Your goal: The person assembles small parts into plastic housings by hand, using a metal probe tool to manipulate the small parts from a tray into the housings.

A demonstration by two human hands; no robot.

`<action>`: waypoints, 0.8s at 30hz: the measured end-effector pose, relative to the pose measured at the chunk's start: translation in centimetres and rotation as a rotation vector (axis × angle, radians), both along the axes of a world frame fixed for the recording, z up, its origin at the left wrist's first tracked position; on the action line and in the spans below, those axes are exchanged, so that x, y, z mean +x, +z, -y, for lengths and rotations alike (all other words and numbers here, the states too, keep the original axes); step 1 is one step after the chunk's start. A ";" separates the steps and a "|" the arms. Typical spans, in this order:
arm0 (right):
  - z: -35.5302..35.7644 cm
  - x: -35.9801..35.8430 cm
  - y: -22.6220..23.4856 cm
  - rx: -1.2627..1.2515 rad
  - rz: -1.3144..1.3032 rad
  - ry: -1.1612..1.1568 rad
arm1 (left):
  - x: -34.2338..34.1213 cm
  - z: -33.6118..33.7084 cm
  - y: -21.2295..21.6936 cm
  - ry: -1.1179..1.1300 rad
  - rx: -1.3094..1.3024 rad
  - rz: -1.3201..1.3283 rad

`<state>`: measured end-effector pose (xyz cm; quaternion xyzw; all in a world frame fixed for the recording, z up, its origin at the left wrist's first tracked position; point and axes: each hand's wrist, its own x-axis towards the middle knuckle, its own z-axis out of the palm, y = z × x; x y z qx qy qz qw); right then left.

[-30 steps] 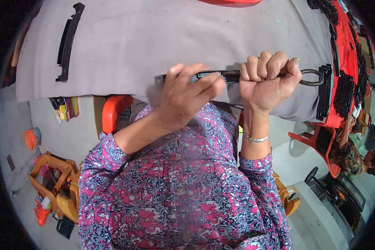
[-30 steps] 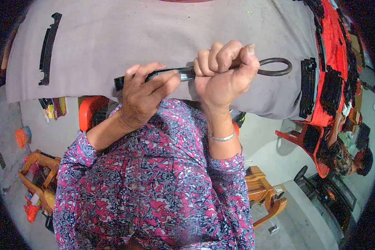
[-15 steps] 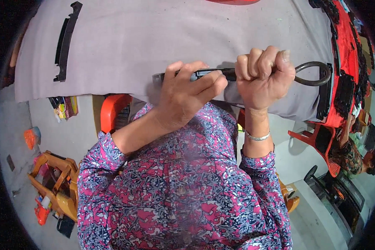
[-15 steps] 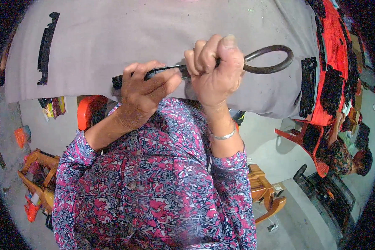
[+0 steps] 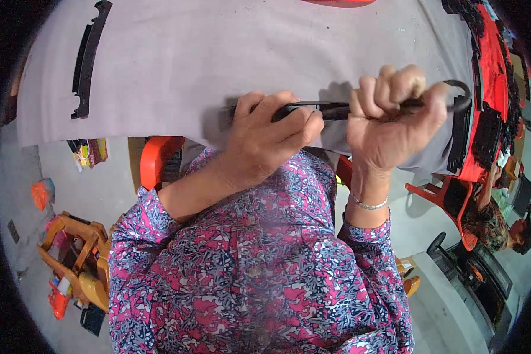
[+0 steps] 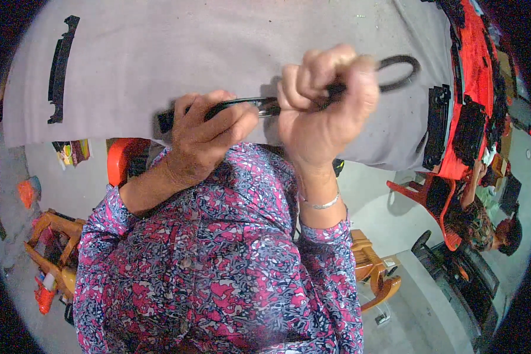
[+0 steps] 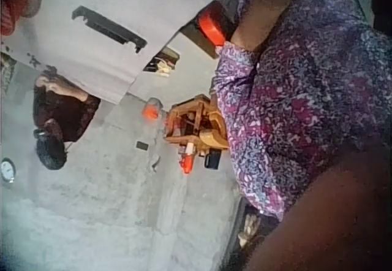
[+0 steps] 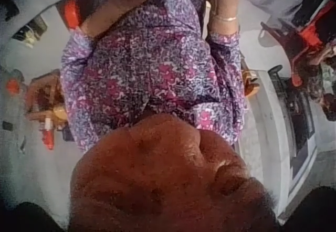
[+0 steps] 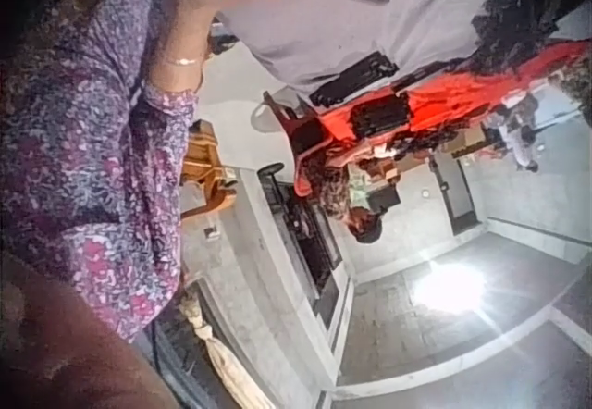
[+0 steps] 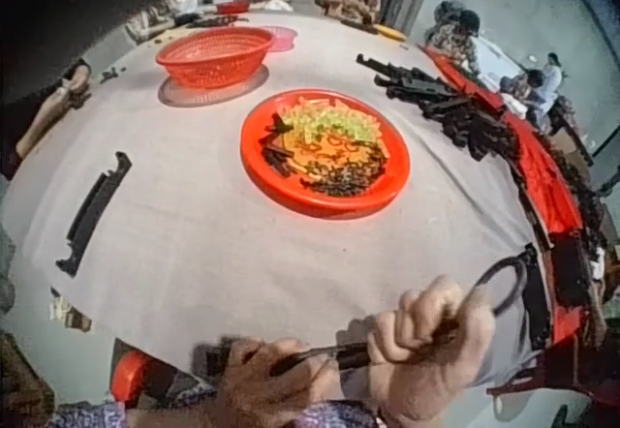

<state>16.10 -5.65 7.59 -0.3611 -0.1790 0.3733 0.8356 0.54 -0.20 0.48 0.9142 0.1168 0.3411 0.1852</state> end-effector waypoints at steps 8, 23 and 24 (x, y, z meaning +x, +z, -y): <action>0.3 -0.2 -0.5 0.038 0.171 0.050 | 0.1 0.1 0.1 0.002 -0.011 0.004; -1.3 -1.0 0.3 -0.113 1.051 0.186 | -0.5 0.0 0.5 -0.049 -0.069 -0.002; -1.7 -1.0 0.4 -0.090 1.135 0.201 | -0.5 0.0 0.5 -0.050 -0.075 -0.001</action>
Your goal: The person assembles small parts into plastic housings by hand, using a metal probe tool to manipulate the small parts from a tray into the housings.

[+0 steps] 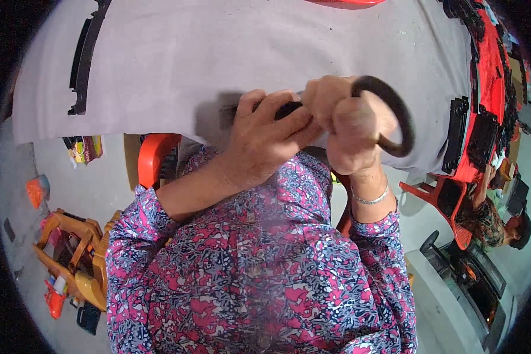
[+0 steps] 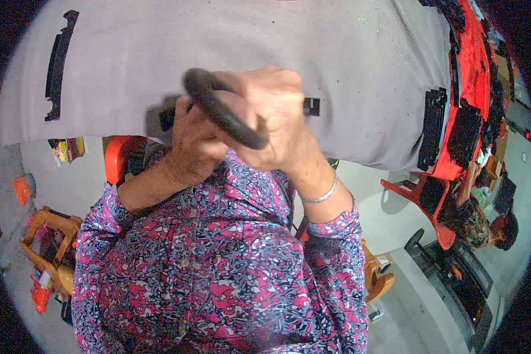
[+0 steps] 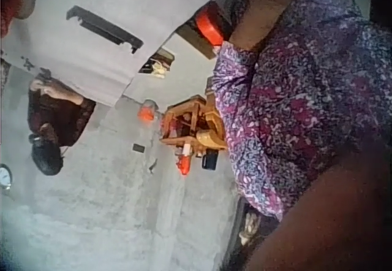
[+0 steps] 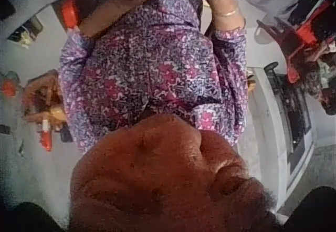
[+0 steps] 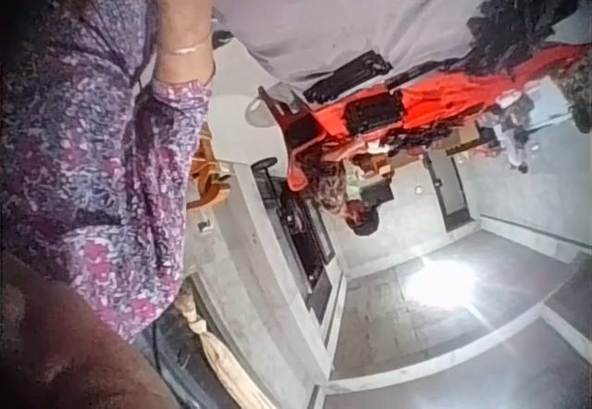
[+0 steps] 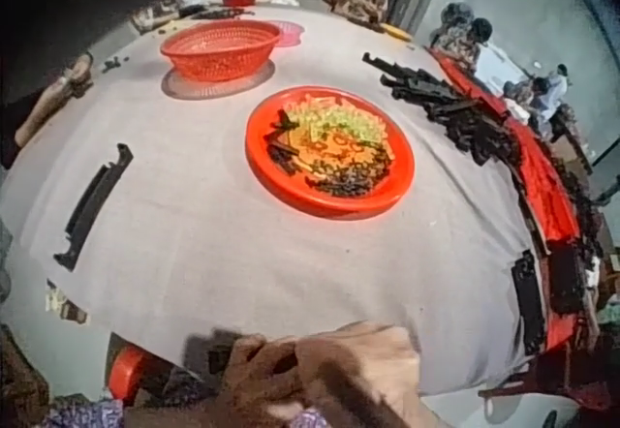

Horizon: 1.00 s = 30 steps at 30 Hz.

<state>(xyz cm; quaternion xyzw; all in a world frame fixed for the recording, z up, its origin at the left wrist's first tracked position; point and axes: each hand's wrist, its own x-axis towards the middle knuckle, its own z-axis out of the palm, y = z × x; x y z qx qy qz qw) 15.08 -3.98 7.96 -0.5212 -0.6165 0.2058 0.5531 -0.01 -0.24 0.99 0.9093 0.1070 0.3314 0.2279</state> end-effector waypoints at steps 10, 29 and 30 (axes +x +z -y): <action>-1.9 -0.5 0.1 0.056 0.374 0.139 | 0.3 0.1 -0.1 -0.077 -0.755 0.092; 0.8 2.1 -0.8 0.025 -0.881 0.034 | -1.9 -3.6 4.7 0.154 -0.173 -0.087; 0.9 2.4 -0.8 0.026 -0.903 0.064 | -1.9 -3.9 4.6 0.159 -0.170 -0.089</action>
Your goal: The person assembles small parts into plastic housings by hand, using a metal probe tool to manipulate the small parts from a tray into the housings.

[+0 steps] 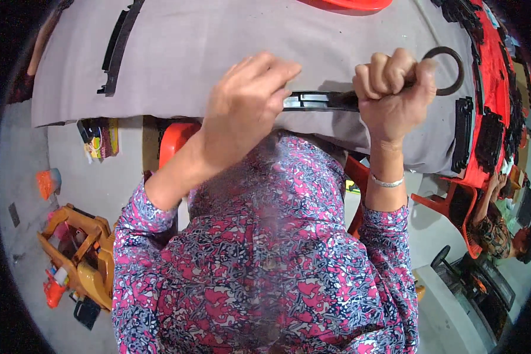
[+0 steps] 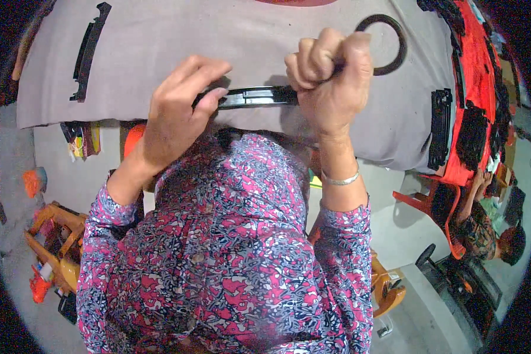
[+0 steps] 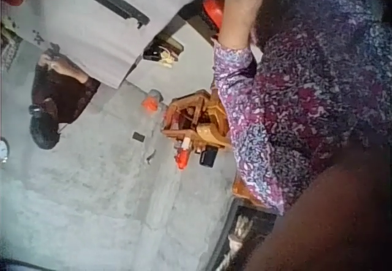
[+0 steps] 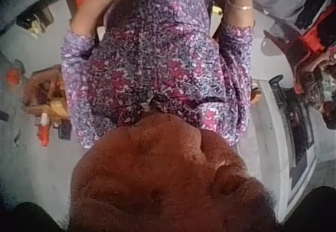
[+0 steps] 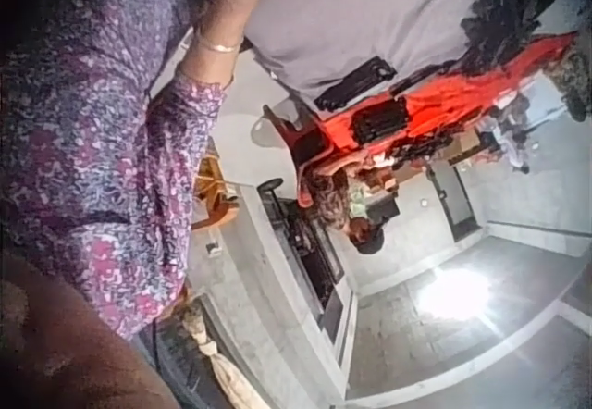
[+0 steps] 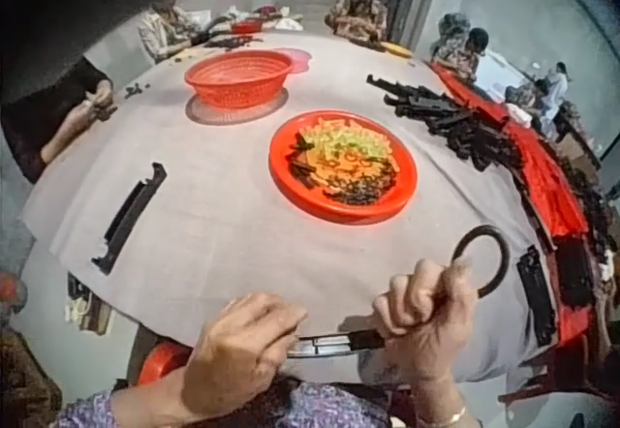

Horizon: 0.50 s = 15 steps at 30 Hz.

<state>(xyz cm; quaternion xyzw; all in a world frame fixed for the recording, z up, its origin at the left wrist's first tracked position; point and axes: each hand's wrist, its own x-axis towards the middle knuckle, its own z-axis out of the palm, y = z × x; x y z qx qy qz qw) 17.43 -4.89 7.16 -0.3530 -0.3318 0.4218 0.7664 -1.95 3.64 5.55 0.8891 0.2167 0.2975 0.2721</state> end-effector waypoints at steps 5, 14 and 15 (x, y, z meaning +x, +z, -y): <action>0.2 -0.1 0.5 -0.038 -0.090 0.007 | 0.5 -1.0 -0.3 -0.149 -0.205 -0.029; -0.4 -1.1 0.0 -0.037 -0.161 -0.128 | 1.6 -1.5 -1.0 -0.254 -0.158 0.033; -0.3 -0.8 0.0 -0.040 -0.161 -0.128 | 1.8 -1.6 -1.2 -0.254 -0.160 0.034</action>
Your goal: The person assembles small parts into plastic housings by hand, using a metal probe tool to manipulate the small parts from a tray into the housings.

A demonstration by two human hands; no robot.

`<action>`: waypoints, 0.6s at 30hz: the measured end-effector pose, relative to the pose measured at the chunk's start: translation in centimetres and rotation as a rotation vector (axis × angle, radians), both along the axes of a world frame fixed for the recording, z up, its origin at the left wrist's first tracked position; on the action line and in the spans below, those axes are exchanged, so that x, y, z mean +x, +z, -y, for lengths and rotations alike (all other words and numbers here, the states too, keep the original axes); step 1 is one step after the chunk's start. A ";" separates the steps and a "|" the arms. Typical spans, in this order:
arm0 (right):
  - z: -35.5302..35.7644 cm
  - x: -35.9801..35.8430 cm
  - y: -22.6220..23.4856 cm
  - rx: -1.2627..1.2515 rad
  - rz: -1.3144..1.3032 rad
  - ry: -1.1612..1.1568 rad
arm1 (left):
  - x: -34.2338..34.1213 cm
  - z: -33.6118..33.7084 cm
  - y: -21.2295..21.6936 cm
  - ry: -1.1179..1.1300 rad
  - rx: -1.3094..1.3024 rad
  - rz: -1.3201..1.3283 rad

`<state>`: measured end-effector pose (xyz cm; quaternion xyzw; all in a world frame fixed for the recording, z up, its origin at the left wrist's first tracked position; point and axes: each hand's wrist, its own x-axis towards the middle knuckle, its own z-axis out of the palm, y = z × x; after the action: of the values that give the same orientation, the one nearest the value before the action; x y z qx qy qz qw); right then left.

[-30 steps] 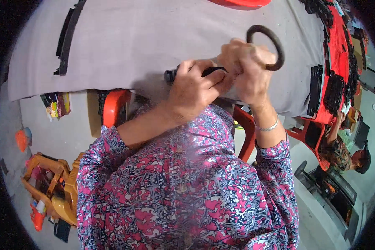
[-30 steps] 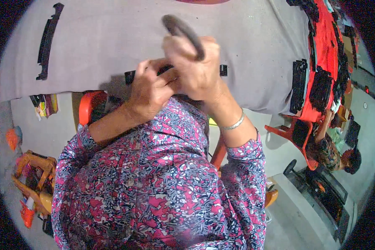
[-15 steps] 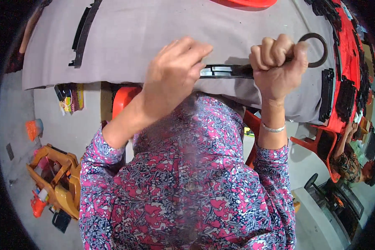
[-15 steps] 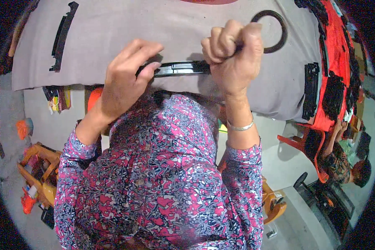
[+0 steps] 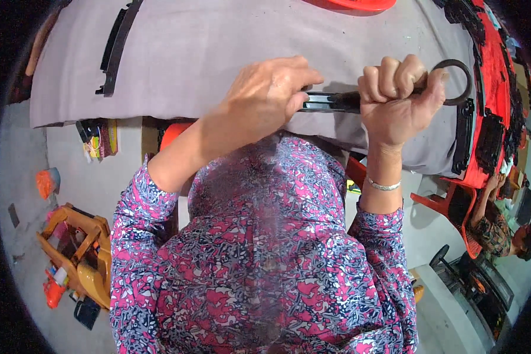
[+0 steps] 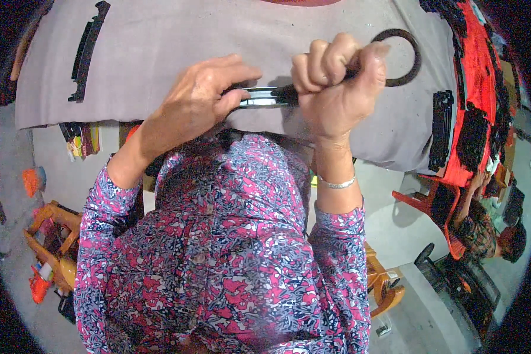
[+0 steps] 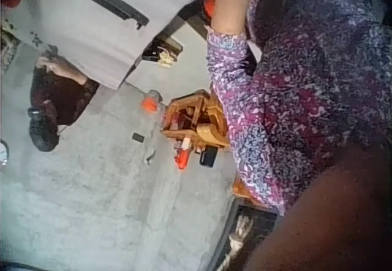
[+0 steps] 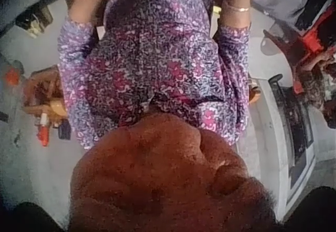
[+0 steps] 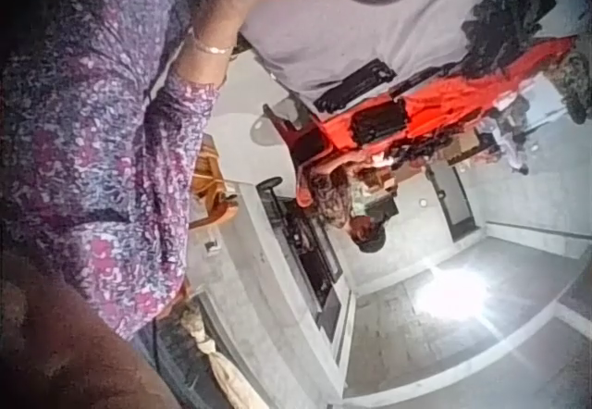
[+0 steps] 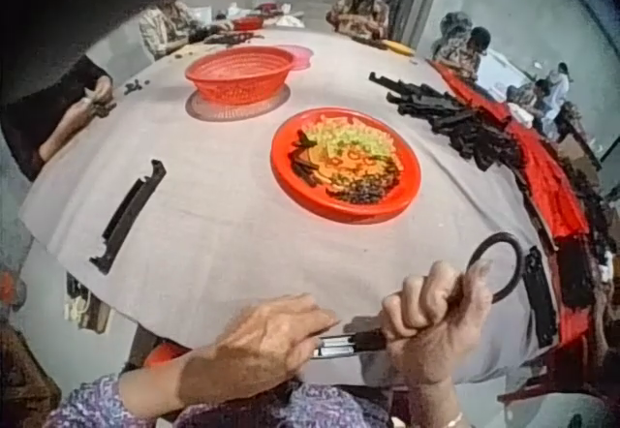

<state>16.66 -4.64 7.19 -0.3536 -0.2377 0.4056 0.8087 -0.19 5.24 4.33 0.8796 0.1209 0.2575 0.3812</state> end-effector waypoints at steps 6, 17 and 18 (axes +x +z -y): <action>1.4 1.4 -0.3 -0.017 0.031 -0.017 | 0.7 -0.5 0.1 -0.121 0.008 -0.130; 1.8 2.2 -2.2 0.018 -0.034 0.019 | 2.4 0.5 -0.6 -0.074 0.129 -0.084; 1.8 2.2 -2.2 0.016 -0.035 0.015 | 2.6 0.5 -0.5 -0.079 0.127 -0.085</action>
<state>18.90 -6.44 4.95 -0.3380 -0.2293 0.4159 0.8125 2.40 4.69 3.79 0.9162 0.0859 0.2118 0.3291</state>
